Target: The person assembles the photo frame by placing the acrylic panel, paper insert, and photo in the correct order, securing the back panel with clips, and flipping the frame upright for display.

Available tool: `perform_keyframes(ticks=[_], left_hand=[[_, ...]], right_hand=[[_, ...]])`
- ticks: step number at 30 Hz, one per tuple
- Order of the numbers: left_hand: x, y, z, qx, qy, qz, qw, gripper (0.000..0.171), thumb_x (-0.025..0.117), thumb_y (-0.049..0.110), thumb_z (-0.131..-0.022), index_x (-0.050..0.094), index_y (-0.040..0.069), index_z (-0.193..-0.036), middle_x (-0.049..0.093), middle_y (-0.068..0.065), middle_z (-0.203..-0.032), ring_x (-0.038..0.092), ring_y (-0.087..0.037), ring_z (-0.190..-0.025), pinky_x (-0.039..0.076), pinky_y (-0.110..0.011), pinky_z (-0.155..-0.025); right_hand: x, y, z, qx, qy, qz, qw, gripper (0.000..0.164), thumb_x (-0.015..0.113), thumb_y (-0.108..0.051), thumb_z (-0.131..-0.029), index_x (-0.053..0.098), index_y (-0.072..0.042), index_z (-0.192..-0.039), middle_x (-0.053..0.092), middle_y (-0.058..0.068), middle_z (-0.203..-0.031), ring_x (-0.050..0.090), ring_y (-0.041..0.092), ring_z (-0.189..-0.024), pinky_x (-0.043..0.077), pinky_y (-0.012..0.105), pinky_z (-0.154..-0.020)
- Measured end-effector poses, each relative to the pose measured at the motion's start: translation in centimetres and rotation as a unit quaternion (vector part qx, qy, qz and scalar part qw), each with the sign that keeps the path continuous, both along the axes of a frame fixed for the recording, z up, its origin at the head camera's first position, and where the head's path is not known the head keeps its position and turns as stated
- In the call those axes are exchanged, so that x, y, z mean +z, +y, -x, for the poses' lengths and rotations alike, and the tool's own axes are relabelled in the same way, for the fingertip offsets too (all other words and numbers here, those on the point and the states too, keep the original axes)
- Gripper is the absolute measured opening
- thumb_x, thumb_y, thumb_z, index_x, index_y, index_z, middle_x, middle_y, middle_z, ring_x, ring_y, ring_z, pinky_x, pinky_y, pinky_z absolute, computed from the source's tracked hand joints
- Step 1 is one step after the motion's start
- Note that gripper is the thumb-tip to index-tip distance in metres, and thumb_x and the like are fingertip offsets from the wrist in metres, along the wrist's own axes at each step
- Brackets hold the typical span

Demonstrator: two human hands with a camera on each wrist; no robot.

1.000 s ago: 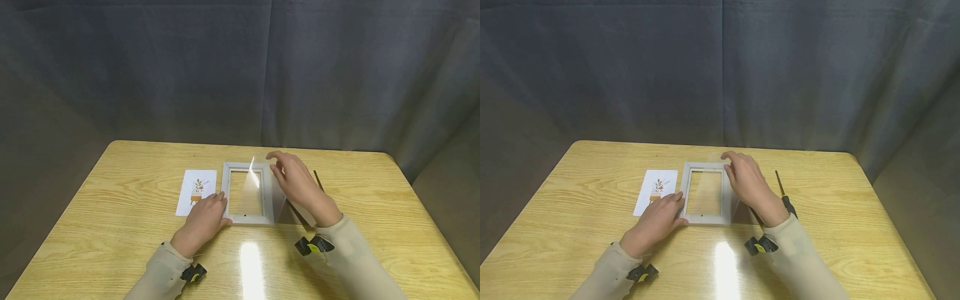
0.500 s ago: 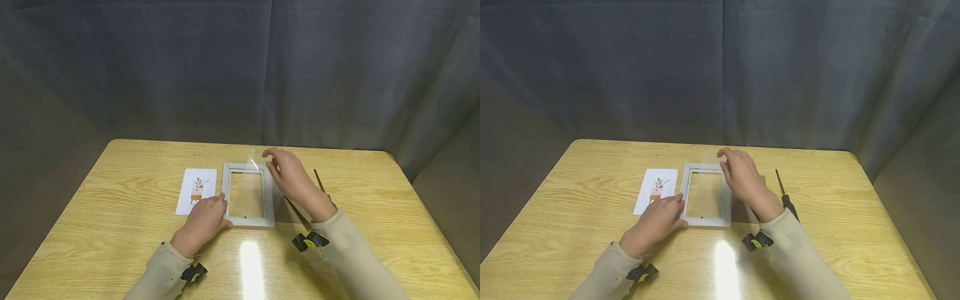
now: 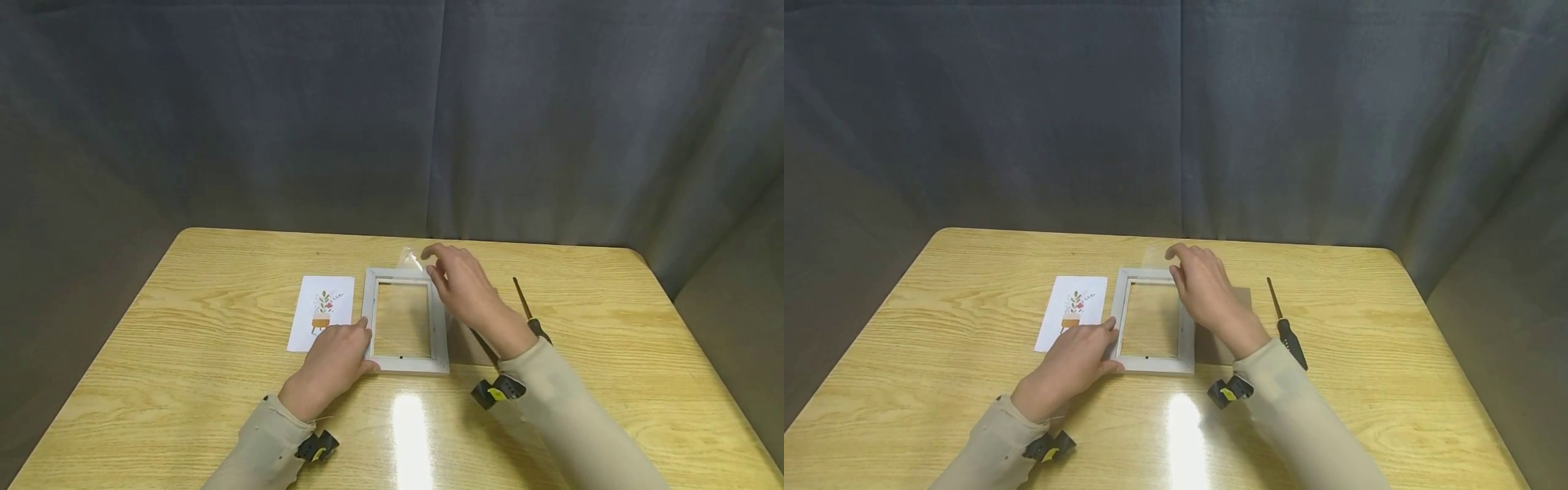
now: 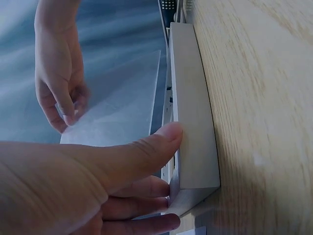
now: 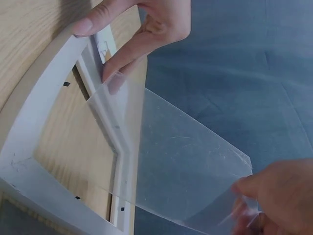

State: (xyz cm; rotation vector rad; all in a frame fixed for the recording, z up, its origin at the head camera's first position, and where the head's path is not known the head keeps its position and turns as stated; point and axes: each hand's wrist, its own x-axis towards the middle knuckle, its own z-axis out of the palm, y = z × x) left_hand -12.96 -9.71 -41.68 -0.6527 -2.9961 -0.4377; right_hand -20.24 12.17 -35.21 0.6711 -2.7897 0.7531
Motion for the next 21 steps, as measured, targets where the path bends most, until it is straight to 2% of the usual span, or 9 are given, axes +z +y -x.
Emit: perform_keyframes(ticks=[11,21], left_hand=[[0.0,0.0,0.0,0.000,0.004,0.007,1.0000,0.036,0.090,0.034,-0.070,0.068,0.005,-0.074,0.067,-0.026,-0.128,0.054,-0.017,-0.055,0.050,-0.035,-0.057],[0.1,0.0,0.1,0.001,0.007,0.005,1.0000,0.037,0.090,0.033,-0.070,0.067,0.005,-0.072,0.067,-0.026,-0.128,0.054,-0.017,-0.056,0.050,-0.036,-0.057]], right_hand=[[-1.2,-0.4,0.3,0.012,0.010,-0.006,1.000,0.025,0.059,-0.009,-0.101,0.064,-0.001,-0.124,0.067,0.011,-0.090,0.058,0.026,-0.084,0.048,0.044,-0.082],[-1.4,-0.4,0.2,0.016,0.002,-0.009,1.000,0.024,0.059,-0.009,-0.101,0.064,-0.002,-0.124,0.065,0.010,-0.086,0.056,0.025,-0.083,0.046,0.042,-0.078]])
